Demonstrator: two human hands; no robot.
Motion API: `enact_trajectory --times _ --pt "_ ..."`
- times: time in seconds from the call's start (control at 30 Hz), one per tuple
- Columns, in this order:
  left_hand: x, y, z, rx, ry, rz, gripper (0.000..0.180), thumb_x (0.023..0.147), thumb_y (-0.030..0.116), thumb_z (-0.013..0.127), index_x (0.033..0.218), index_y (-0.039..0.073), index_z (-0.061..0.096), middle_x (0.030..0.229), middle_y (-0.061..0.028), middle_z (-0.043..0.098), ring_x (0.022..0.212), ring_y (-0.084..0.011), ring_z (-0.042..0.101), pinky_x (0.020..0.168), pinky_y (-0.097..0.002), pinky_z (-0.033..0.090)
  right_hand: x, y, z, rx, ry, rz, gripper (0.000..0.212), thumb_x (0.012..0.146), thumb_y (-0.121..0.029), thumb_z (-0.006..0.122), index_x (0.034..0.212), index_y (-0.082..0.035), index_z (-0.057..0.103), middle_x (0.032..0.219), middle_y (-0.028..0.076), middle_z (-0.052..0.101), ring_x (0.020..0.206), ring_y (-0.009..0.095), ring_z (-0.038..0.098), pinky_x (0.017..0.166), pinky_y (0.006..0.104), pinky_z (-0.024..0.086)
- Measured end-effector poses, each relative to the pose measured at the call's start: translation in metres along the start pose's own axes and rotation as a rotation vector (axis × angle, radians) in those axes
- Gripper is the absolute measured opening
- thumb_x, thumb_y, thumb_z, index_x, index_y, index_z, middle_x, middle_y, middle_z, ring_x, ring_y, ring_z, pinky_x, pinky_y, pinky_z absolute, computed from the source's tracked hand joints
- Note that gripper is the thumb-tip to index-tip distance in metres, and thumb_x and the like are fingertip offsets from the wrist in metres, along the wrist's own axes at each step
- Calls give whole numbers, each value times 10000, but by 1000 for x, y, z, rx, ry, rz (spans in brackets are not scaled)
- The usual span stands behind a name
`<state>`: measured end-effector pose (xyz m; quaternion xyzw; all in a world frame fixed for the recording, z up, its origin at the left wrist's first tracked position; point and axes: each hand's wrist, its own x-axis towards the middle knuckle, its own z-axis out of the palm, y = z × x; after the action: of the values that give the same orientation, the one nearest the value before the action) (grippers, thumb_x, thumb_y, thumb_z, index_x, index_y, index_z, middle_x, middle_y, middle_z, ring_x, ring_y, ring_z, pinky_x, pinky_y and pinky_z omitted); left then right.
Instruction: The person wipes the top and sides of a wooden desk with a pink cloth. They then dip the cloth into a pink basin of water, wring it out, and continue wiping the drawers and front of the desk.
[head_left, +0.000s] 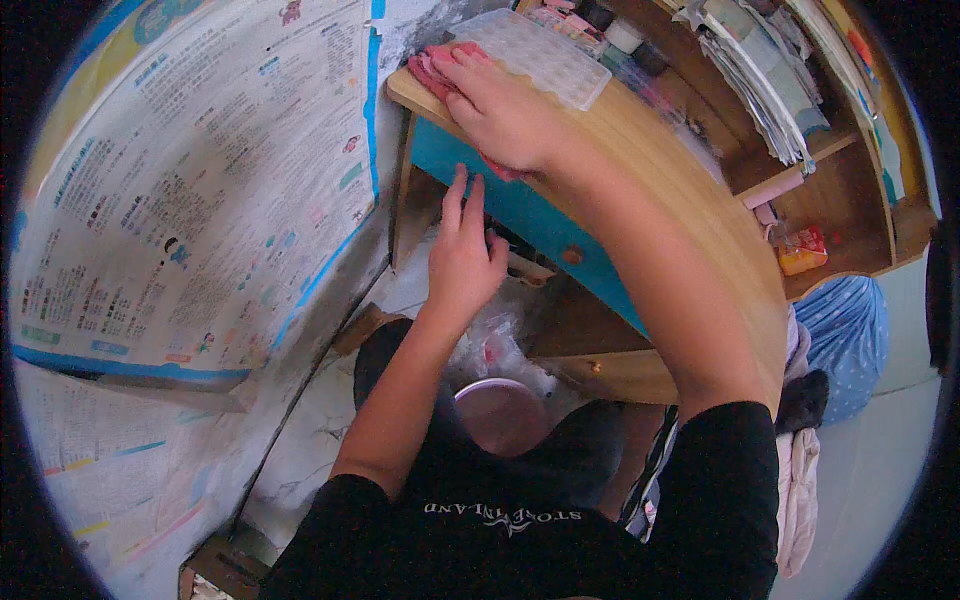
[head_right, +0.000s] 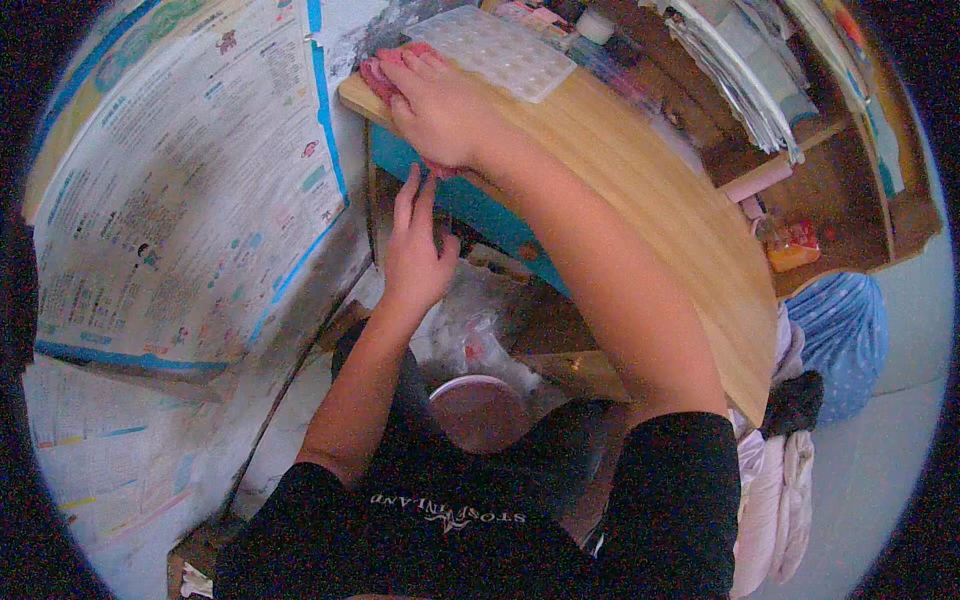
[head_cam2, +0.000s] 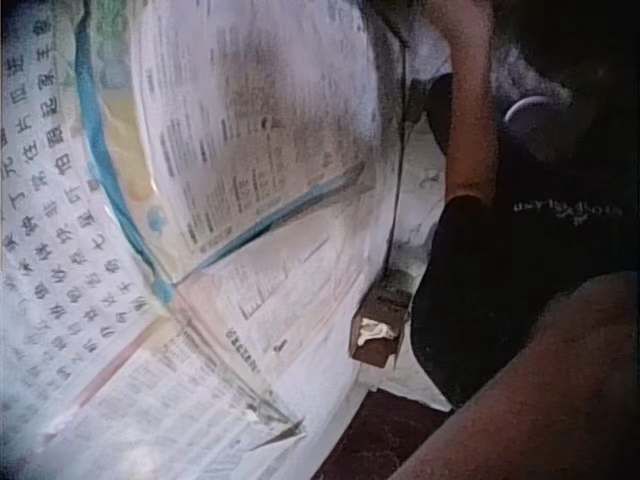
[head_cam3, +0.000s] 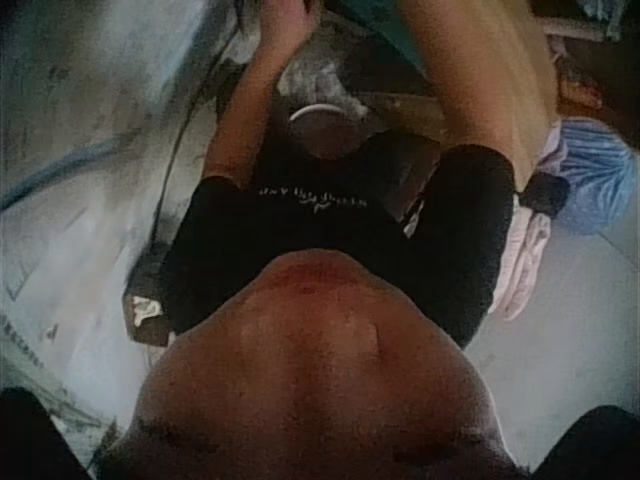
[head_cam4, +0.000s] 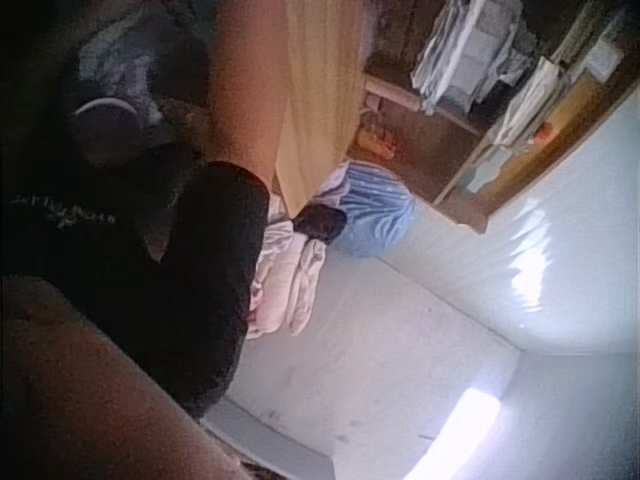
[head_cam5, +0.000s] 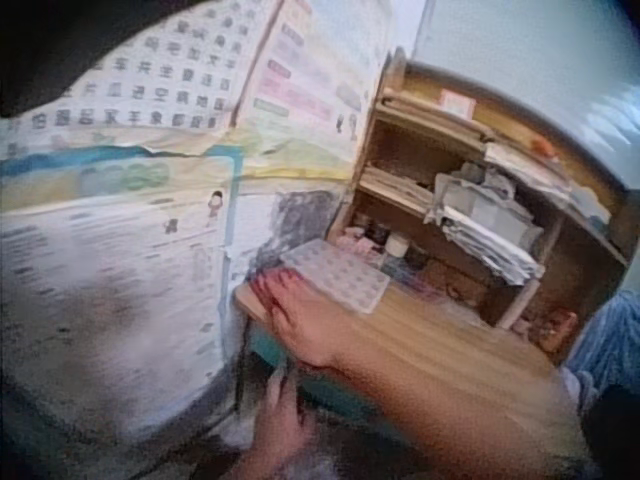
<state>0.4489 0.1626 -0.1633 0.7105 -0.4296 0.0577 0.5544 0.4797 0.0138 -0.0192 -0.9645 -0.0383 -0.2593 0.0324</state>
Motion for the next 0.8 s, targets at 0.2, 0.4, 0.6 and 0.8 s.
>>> enact_trajectory --times 0.2,0.4,0.6,0.8 --pt "-1 -6 -9 -28 -46 -27 749 821 14 649 1543 15 449 1675 -213 316 1260 -417 618 905 -463 593 15 -15 20 -34 48 121 509 1001 -219 493 1446 23 537 1448 272 577 1347 457 536 1195 530 386" --pt "-1 0 -6 -48 -39 15 743 828 15 651 1544 28 452 1660 -218 327 1292 -426 596 940 -461 582 7 -9 10 -15 -8 143 531 1051 -235 463 1538 -23 478 1547 293 490 1468 466 422 1249 494 319" --pt "-1 -4 0 -46 -66 -59 690 829 16 669 1496 3 492 1618 -238 367 1453 -464 426 1189 -496 402 -25 -35 -13 67 -101 107 552 1056 -275 477 1559 -49 465 1572 285 467 1490 451 404 1259 499 308" --pt "0 -7 7 2 16 33 652 860 31 621 1492 -24 475 1641 -271 319 1436 -463 439 1145 -485 436 -135 -16 -97 127 -156 264 548 1057 -272 480 1564 -67 469 1612 224 450 1517 411 387 1272 486 295"
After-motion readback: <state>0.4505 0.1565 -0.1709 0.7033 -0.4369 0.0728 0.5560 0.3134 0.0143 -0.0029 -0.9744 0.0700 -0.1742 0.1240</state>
